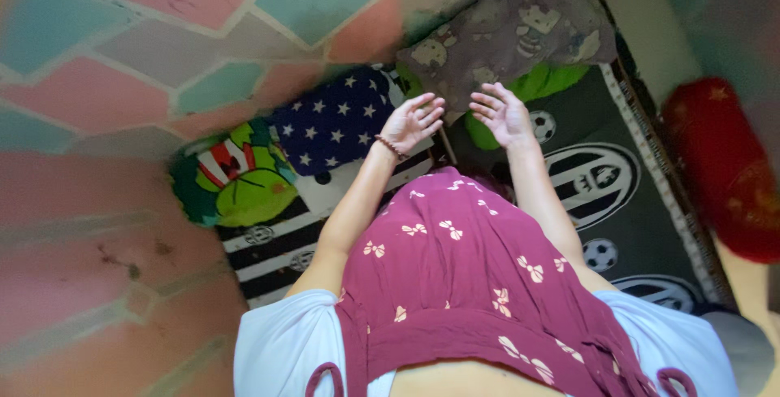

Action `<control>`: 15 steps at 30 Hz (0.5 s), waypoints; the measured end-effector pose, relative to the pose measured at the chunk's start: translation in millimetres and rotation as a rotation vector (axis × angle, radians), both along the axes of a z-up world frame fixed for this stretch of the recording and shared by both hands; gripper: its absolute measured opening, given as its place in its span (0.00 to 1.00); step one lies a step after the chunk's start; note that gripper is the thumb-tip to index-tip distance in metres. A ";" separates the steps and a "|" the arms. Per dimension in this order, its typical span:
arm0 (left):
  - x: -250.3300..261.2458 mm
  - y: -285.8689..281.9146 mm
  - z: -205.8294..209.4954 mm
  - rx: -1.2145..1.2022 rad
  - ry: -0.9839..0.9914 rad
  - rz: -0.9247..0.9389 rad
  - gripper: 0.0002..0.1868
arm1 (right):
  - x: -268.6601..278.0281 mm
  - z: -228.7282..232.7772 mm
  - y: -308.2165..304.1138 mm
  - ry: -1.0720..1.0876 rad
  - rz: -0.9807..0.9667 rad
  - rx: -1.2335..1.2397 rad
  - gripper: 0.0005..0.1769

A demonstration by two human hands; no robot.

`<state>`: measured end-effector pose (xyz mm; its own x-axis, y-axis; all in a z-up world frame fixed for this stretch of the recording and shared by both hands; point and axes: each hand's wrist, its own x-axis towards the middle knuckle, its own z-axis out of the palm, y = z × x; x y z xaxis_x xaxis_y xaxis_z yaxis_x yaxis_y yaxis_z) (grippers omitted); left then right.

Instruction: The person arranges several pillows on a bed, including a Keroppi-themed pillow and a star-patterned pillow, then picks up and folds a blue patterned cloth on the floor.

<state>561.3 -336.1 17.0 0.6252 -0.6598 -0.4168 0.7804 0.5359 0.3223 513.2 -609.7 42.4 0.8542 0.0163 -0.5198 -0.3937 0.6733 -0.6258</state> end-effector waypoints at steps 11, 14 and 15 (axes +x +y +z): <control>4.5 -97.7 23.7 0.041 0.065 0.274 0.22 | 46.7 29.3 -111.2 -0.010 0.199 -0.020 0.24; 8.7 -129.2 21.4 0.056 0.077 0.295 0.21 | 51.0 15.9 -157.2 0.013 0.129 -0.030 0.23; 10.2 -137.2 21.1 0.057 0.079 0.306 0.21 | 53.8 9.6 -167.8 0.025 0.093 -0.017 0.23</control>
<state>571.5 -473.3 38.1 0.7556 -0.4203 -0.5024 0.6093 0.7326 0.3034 566.9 -777.5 52.0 0.8362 0.0857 -0.5417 -0.4694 0.6227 -0.6261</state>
